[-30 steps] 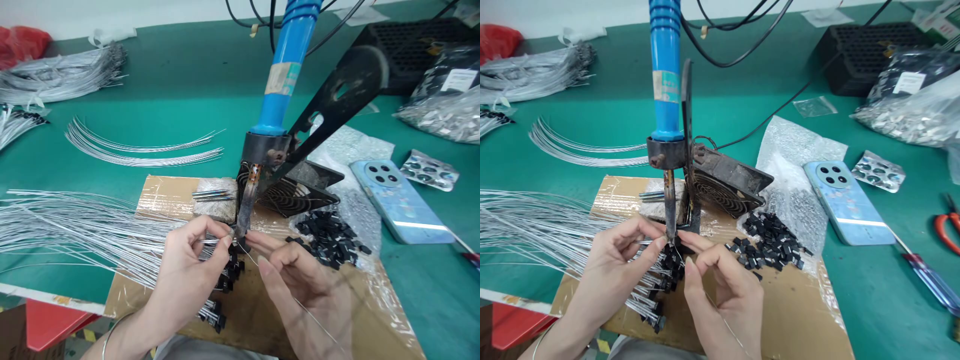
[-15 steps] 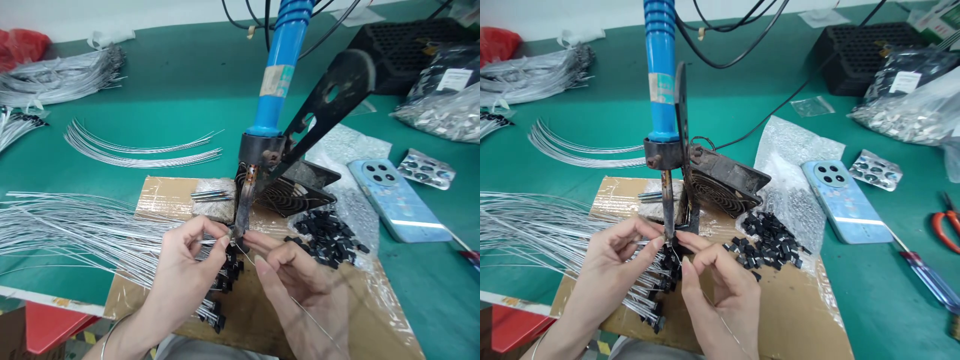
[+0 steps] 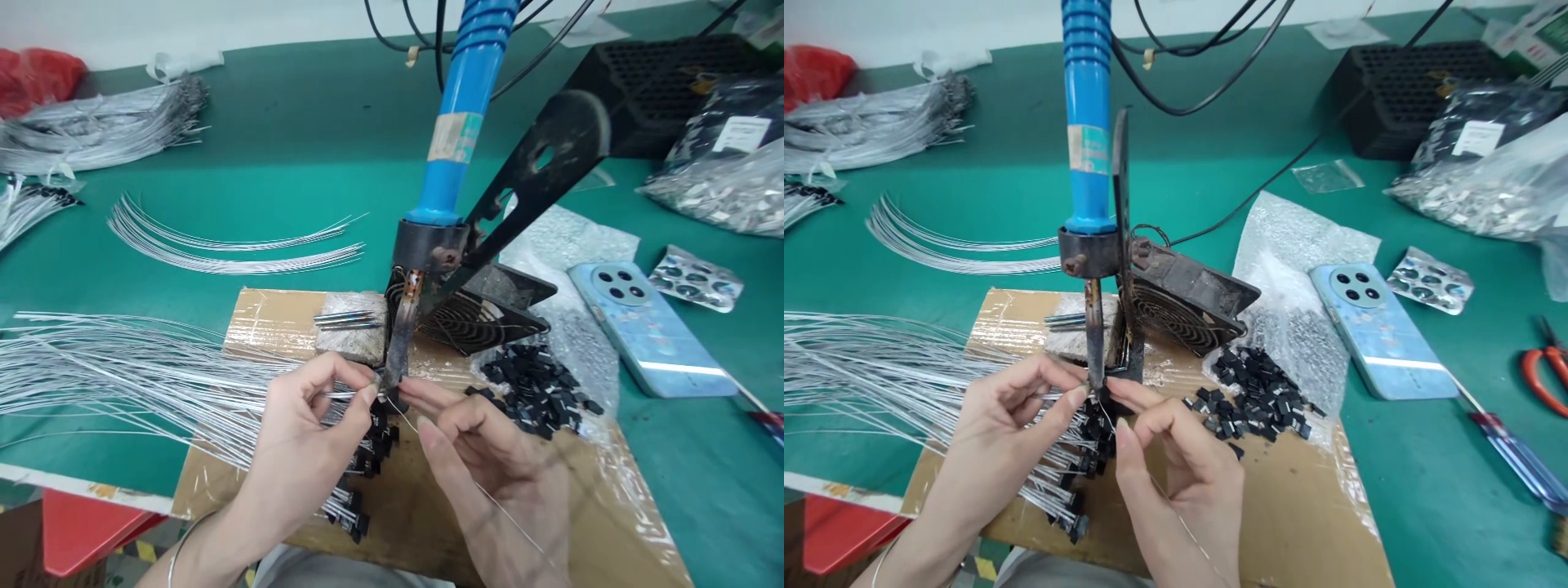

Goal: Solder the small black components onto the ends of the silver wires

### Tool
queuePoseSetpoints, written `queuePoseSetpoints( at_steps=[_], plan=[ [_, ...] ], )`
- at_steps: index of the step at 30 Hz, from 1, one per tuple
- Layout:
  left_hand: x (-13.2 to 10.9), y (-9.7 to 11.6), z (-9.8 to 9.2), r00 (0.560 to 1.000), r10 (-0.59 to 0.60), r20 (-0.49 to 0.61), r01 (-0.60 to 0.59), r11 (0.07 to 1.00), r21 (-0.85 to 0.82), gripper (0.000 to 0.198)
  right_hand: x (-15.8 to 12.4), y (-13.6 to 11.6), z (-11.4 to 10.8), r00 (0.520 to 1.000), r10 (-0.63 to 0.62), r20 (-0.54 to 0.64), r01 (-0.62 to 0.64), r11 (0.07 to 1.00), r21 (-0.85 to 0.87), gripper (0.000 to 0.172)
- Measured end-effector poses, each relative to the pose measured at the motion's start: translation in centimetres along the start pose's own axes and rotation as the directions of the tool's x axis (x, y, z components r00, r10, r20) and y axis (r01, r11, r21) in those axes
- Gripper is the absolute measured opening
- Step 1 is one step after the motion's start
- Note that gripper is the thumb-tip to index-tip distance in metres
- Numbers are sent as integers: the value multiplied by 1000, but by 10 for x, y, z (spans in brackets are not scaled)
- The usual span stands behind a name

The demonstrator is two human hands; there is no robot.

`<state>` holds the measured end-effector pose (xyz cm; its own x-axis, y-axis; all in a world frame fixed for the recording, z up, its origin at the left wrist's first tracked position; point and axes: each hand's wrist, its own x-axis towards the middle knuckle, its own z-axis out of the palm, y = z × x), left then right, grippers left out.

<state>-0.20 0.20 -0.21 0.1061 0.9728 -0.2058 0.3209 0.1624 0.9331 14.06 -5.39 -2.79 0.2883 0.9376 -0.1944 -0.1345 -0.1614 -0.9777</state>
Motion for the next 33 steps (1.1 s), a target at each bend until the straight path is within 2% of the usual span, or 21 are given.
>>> queuePoseSetpoints(
  at_steps=[7, 21, 33],
  plan=[
    [0, 1, 0, 1000, 9, -7, -9, 1000, -11, 11, 0, 1, 0, 1000, 11, -6, -11, 1000, 2, 23],
    [-1, 1, 0, 1000, 4, -11, -4, 999, 51, 10, -2, -1, 1, 1000, -18, -12, 17, 994, -112, 22],
    [-3, 3, -1, 1000, 15, -8, -15, 1000, 7, 11, -3, -1, 2, 1000, 8, -15, -9, 994, -110, 24]
  ],
)
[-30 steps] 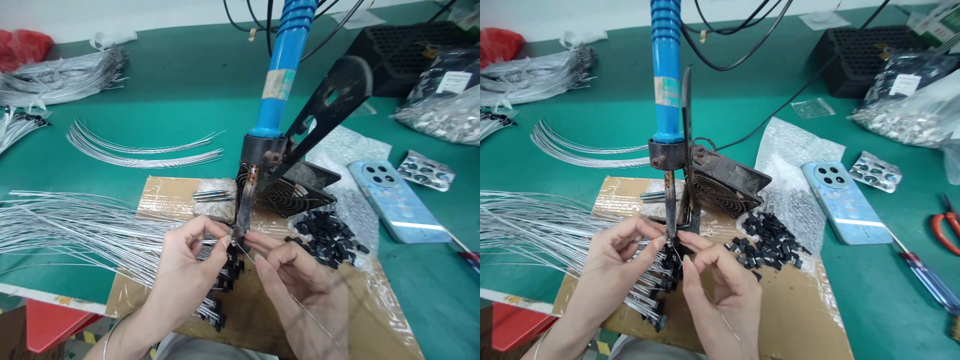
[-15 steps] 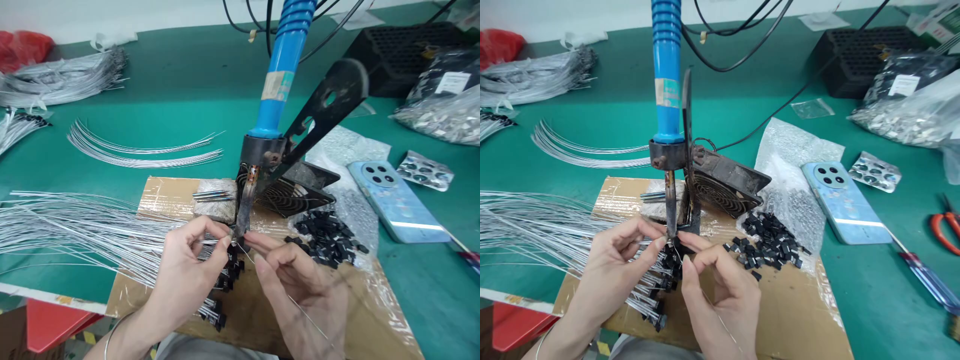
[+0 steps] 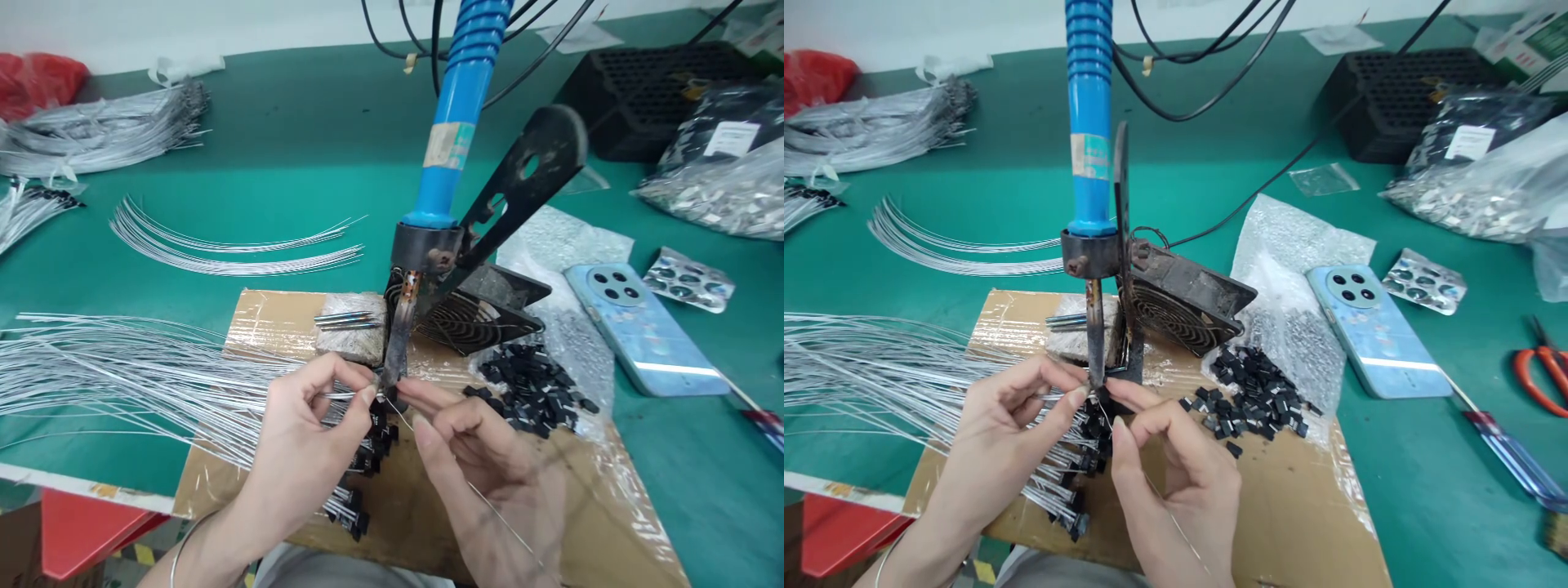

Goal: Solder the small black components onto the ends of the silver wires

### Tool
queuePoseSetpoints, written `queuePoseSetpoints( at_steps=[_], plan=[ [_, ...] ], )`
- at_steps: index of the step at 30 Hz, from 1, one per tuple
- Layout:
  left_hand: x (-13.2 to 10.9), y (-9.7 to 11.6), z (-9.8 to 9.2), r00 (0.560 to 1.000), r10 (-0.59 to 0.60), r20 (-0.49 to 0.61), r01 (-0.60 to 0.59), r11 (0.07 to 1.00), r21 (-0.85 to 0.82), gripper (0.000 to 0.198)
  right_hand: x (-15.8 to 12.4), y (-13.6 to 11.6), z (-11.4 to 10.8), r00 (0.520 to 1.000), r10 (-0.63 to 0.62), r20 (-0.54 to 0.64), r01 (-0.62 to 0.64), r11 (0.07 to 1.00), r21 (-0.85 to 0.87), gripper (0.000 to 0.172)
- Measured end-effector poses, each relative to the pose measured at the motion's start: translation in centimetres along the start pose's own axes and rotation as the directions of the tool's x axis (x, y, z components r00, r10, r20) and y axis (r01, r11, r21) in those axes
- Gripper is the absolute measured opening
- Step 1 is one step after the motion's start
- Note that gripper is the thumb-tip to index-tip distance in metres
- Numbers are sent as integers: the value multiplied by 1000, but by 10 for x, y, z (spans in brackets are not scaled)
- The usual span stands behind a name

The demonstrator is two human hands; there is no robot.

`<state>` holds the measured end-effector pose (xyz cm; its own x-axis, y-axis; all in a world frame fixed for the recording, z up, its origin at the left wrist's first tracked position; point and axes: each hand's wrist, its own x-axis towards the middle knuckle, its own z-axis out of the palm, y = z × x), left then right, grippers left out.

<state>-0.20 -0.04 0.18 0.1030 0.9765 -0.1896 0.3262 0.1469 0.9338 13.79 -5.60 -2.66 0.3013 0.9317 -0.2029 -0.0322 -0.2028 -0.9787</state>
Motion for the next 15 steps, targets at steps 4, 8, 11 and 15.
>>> queuePoseSetpoints(
  at_steps=[4, 8, 11, 15],
  plan=[
    [1, 0, 0, 1000, -22, 1, 22, 1000, 21, 11, 0, 1, -1, 1000, 8, 17, -7, 1000, -19, 23],
    [1, 0, 1, 1000, -3, 3, 3, 1000, 2, 11, 0, 2, 0, 1000, -3, 6, 4, 1000, -26, 23],
    [1, 1, 2, 1000, 5, 3, -5, 1000, -23, 12, 0, 2, 1, 1000, -16, -1, 16, 1000, -17, 23],
    [1, 1, 1, 1000, 3, -3, -3, 1000, 23, 12, 0, 1, 2, 1000, -15, -3, 15, 1000, 3, 22]
  ],
)
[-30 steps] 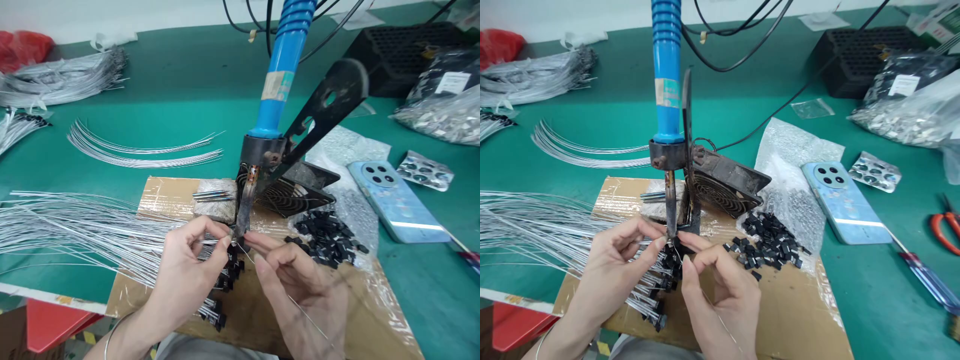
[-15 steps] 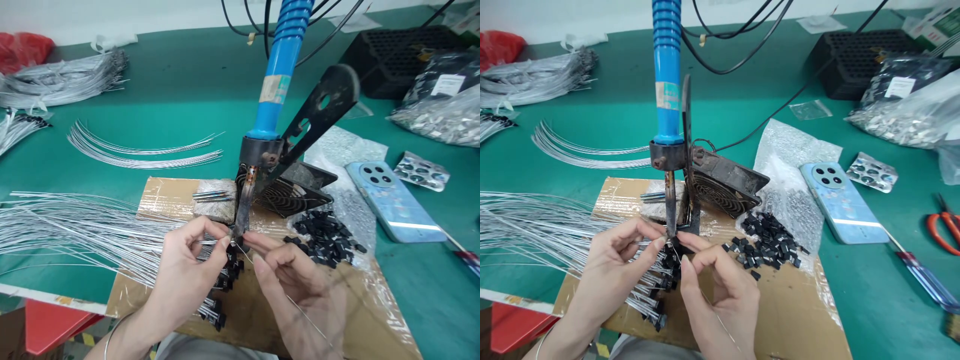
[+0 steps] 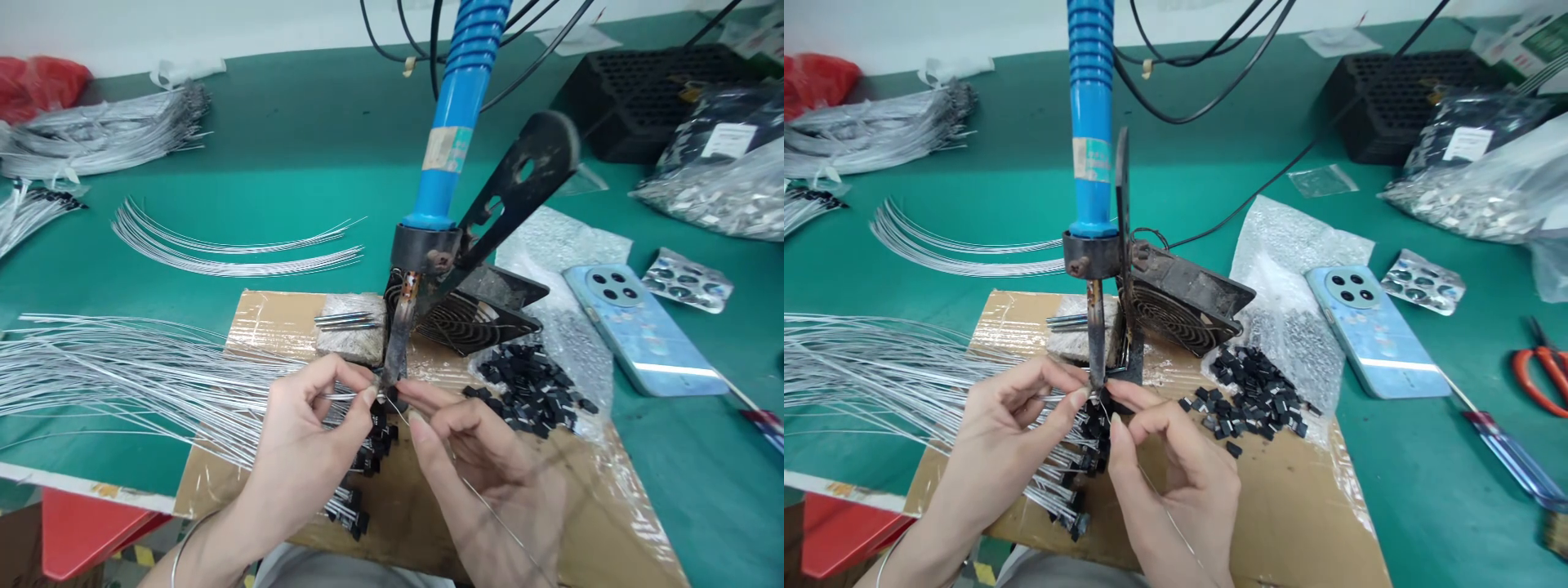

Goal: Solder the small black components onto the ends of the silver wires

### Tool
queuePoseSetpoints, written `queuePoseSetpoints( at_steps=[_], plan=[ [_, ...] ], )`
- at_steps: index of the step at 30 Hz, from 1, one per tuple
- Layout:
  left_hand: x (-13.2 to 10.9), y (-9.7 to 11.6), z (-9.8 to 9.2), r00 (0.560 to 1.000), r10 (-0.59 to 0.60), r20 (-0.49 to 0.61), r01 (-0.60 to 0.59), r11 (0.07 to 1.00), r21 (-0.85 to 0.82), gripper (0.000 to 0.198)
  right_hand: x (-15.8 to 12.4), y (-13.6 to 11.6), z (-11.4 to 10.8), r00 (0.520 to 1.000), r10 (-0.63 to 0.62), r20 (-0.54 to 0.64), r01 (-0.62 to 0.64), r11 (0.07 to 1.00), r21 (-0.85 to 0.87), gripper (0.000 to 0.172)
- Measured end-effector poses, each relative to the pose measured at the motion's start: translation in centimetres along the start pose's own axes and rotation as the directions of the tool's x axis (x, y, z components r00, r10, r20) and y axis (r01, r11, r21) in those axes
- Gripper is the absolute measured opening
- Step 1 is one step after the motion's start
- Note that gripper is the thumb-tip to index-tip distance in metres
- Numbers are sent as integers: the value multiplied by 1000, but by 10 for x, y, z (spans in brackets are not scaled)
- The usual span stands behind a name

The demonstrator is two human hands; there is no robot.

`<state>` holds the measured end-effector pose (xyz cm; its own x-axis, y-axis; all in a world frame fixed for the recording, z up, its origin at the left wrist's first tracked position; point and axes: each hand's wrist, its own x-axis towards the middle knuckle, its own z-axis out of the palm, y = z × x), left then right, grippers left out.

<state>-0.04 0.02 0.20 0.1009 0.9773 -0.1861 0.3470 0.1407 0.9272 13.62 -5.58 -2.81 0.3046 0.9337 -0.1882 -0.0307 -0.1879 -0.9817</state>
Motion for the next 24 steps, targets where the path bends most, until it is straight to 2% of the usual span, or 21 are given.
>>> queuePoseSetpoints(
  at_steps=[24],
  plan=[
    [-2, -1, 0, 1000, 13, 0, -13, 996, 88, 12, -1, -1, 1, 1000, -26, -13, 26, 1000, -18, 22]
  ],
)
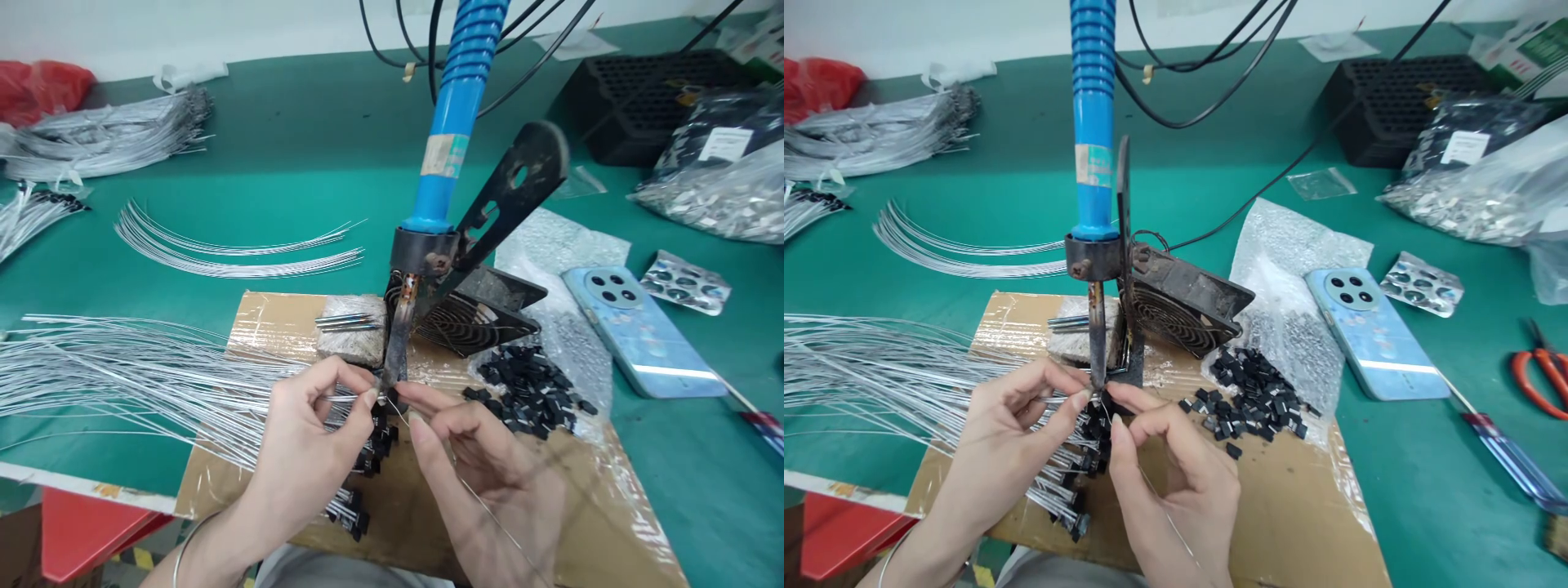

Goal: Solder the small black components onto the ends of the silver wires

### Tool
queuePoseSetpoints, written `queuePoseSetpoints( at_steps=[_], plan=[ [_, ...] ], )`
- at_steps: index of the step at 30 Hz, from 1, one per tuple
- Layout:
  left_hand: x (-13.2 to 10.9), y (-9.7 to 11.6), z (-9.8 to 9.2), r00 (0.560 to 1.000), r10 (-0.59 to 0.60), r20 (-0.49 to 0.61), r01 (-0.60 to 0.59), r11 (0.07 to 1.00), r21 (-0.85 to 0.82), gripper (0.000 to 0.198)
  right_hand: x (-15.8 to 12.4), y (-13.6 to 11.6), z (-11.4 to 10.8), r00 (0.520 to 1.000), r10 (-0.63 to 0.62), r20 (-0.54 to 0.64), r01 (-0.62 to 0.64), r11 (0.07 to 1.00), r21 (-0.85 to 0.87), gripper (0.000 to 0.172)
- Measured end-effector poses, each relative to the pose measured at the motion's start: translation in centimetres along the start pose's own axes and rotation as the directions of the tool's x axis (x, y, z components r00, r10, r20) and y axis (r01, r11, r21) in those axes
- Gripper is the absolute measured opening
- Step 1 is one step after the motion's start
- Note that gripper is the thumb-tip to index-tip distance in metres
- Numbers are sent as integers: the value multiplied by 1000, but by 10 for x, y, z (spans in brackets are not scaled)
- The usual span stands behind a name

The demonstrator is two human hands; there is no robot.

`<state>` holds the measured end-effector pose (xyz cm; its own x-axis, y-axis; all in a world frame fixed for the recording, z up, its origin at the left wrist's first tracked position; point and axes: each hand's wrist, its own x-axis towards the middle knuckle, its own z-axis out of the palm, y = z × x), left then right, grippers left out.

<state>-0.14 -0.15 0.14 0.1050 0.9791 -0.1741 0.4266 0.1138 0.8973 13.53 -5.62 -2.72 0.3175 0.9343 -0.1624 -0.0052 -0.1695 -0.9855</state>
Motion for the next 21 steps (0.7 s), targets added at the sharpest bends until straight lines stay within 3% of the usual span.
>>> queuePoseSetpoints(
  at_steps=[12, 21],
  plan=[
    [-2, -1, 1, 999, 33, -22, -32, 999, 8, 12, 0, 1, 1, 999, -39, -23, 39, 999, -1, 21],
    [-1, 0, 1, 999, 38, -30, -37, 999, 21, 13, 2, 7, -1, 988, -153, -5, 152, 987, -59, 19]
  ],
)
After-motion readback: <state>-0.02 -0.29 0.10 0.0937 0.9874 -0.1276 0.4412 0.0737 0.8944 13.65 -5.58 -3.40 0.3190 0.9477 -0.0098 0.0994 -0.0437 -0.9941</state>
